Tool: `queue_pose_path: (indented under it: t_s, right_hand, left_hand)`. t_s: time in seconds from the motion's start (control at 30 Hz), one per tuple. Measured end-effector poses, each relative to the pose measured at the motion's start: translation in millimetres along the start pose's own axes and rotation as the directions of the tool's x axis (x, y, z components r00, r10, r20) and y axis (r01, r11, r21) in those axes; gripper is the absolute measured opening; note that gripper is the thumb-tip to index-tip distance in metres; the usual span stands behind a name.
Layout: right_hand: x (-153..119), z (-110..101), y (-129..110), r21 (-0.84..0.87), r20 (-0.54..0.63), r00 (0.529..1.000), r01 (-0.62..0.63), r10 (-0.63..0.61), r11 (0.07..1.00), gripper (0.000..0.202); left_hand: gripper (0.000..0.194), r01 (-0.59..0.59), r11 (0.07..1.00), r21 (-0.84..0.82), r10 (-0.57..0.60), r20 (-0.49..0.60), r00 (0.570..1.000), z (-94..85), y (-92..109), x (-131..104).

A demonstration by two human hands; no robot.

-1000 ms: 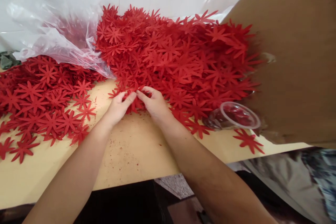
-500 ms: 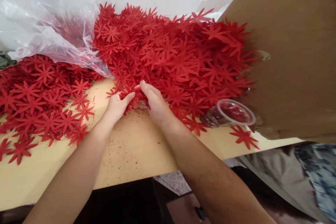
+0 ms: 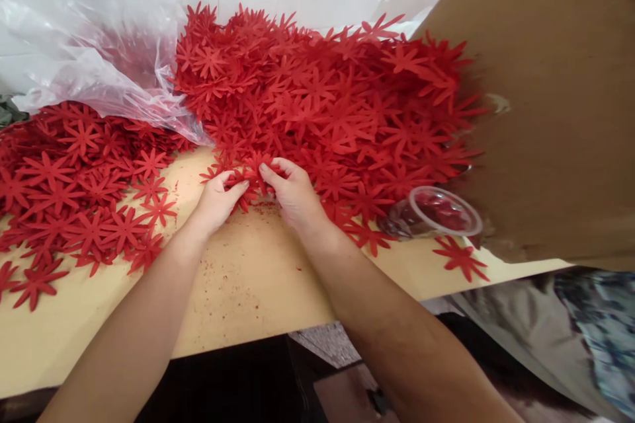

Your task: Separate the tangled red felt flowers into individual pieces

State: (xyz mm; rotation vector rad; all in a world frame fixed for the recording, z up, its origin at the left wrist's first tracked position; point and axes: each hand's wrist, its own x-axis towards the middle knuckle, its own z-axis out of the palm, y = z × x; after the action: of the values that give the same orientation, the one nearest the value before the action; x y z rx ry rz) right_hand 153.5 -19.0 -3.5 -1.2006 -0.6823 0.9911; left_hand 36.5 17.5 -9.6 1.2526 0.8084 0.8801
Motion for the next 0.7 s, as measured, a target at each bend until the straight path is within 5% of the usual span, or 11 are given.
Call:
queue_pose_path:
  t_s: [0.3, 0.47, 0.7]
  right_hand:
    - [3.6, -3.4, 11.8, -0.307, 0.082, 0.938, 0.344, -0.335, 0.887, 0.046]
    - [1.8, 1.3, 15.0, -0.279, 0.106, 0.932, 0.361, -0.345, 0.890, 0.040]
    - [7.1, -3.2, 16.5, -0.190, -0.015, 0.936, 0.344, -0.353, 0.920, 0.027]
  left_hand:
    - [0.028, 0.016, 0.999, 0.031, -0.016, -0.015, 1.000, 2.7, 11.4, -6.7]
    - [0.007, 0.006, 1.000, 0.020, -0.003, -0.160, 0.987, 6.7, 9.4, -1.7]
    - [0.009, -0.009, 1.000, 0.021, 0.013, -0.218, 0.976, 6.4, 10.5, -3.7]
